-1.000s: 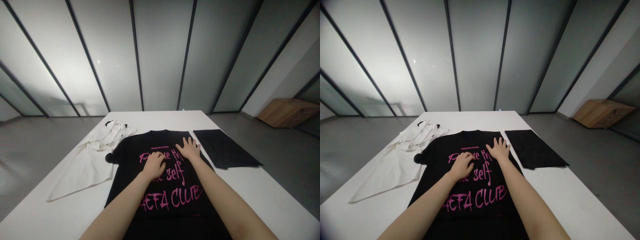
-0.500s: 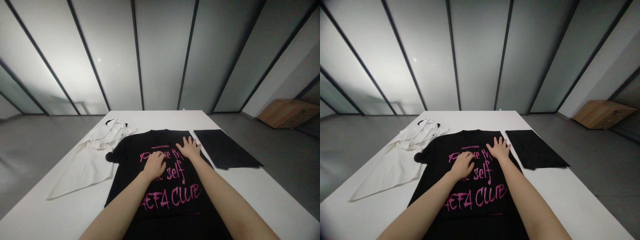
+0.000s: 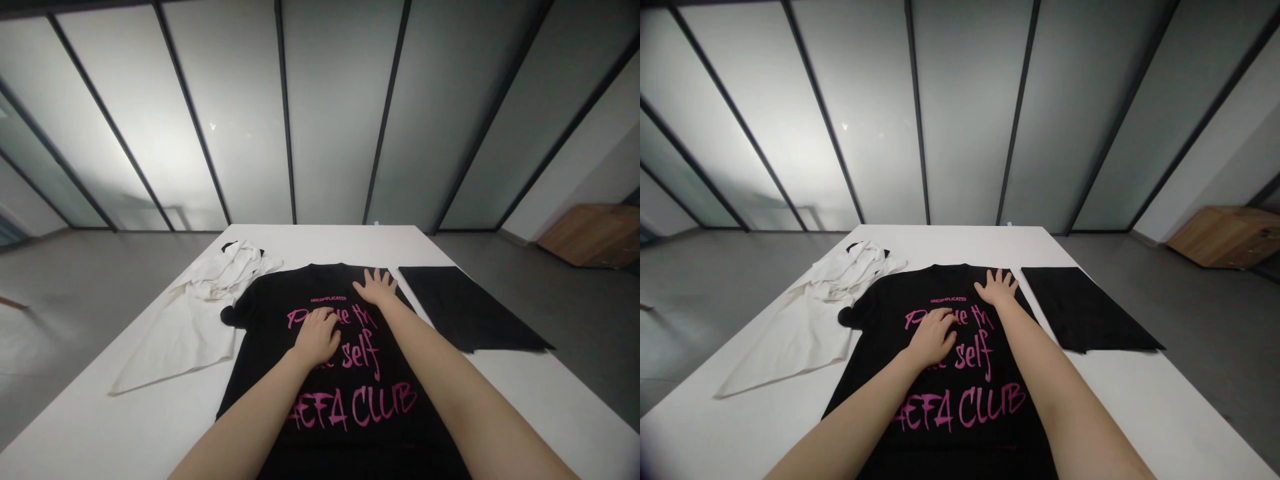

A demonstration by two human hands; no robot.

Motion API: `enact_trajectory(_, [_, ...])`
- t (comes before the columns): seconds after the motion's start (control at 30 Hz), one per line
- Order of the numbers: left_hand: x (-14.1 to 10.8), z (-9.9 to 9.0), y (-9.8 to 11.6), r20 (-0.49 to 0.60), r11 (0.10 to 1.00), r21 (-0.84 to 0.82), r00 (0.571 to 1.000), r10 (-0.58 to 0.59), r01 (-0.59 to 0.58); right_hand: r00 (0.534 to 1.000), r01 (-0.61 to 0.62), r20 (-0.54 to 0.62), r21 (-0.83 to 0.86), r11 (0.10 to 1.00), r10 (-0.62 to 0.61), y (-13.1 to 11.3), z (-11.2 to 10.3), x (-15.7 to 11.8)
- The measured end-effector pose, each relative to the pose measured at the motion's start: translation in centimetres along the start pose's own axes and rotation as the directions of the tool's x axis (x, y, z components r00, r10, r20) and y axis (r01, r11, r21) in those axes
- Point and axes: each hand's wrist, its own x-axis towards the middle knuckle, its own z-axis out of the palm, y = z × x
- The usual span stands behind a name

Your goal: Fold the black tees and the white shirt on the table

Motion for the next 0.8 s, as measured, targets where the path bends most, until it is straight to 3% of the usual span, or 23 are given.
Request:
enact_trajectory(0.27, [0.1,-0.1,0.1,0.015,1.0,0.007,1.0,0.005,-0.005,0.996,0.001,-0.085,0.022,1.0,0.001,0.1,-0.2,-0.1])
enact_trajectory(0.5, [0.1,-0.1,0.1,0.015,1.0,0.014,1.0,0.005,-0.005,0.97,0.129,-0.208,0.014,0.992,-0.123,0.3,0.4,-0.2])
enact_trajectory(0.8, [0.3,-0.1,0.5,-0.009,0.999,0.035,1.0,0.0,0.001,0.96,0.174,-0.232,0.053,0.983,-0.157,0.6,0.7,0.0])
